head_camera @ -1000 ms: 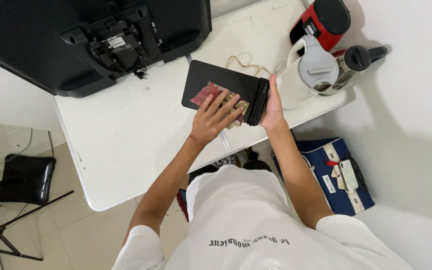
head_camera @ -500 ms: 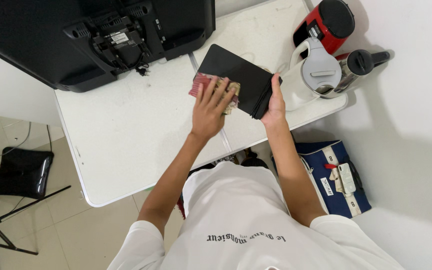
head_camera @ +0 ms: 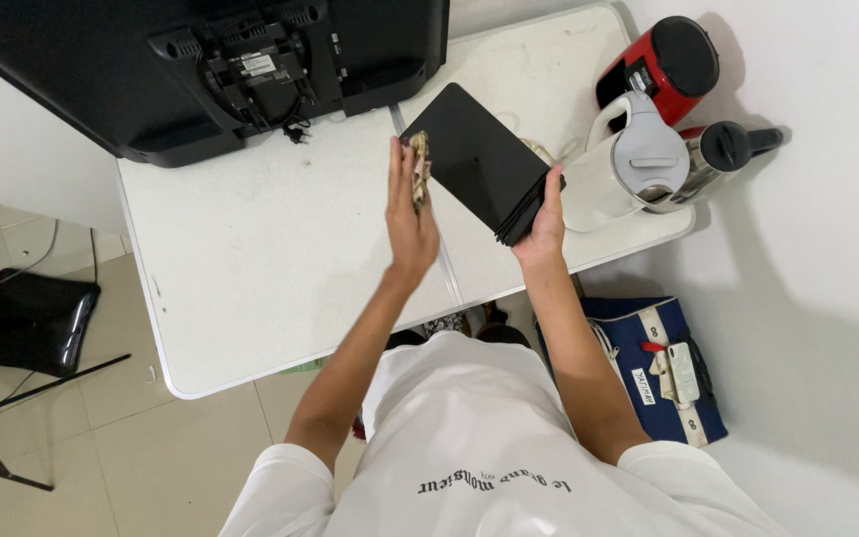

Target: The person wipes the surface of a black electronic device with a patterned cloth. They repeatedly rub the top and sides of the device, turning it over to clean different areas while standing at a white table.

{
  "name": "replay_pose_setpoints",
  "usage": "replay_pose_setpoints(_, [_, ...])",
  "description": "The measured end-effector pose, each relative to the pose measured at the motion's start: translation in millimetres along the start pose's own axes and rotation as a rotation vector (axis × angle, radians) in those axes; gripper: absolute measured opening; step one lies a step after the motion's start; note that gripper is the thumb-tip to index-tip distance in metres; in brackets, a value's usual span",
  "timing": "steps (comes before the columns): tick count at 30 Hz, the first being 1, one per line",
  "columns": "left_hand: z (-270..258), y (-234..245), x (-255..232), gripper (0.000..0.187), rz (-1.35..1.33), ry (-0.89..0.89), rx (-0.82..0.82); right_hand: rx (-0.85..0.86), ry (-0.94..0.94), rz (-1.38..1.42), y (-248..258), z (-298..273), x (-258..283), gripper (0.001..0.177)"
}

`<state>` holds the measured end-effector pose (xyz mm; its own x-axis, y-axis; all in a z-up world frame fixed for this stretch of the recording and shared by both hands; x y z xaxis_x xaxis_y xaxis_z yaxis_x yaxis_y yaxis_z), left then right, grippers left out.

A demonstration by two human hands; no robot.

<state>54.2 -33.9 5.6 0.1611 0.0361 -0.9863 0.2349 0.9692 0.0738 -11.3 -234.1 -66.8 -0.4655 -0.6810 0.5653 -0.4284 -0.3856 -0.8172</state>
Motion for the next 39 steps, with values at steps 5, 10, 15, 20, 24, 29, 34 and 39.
replay_pose_setpoints(5, [-12, -18, -17, 0.057, -0.086, -0.001, -0.084, -0.085, 0.038, -0.047, -8, -10, -29, 0.075])
replay_pose_setpoints(10, [10, -22, -24, 0.067, -0.251, 0.031, 0.021, -0.153, -0.03, -0.016, -10, -1, -41, 0.081])
replay_pose_setpoints(15, [-25, -48, -21, 0.062, -0.038, 0.044, 0.137, -0.115, -0.02, 0.058, -25, 18, -33, 0.084])
replay_pose_setpoints(20, [-4, -38, -20, 0.059, -0.105, 0.03, 0.031, -0.085, 0.02, -0.003, -20, 4, -42, 0.078])
replay_pose_setpoints(24, [-27, -51, -24, 0.063, -0.126, 0.011, 0.065, -0.132, 0.01, 0.011, -23, 2, -39, 0.074])
replay_pose_setpoints(29, [-32, -52, -12, 0.062, -0.177, 0.065, 0.11, -0.144, 0.161, -0.105, -30, -3, -21, 0.066])
replay_pose_setpoints(34, [29, -11, 7, 0.063, -0.085, 0.079, -0.107, -0.068, 0.211, -0.168, -19, -18, -24, 0.053])
replay_pose_setpoints(39, [63, 34, 20, 0.035, 0.42, 0.19, -0.099, 0.033, 0.099, -0.324, 5, -32, -14, 0.038])
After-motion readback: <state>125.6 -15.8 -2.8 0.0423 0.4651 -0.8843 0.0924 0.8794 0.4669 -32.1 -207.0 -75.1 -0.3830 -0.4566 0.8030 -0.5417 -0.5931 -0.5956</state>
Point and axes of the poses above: each hand's wrist, its own z-axis towards the middle knuckle, its own y-axis out of the back of the hand, x = y × z, the point moved 8 cm from there along z, towards the middle knuckle, and after that the axes turned 14 degrees about y, right-handed, at the moved point
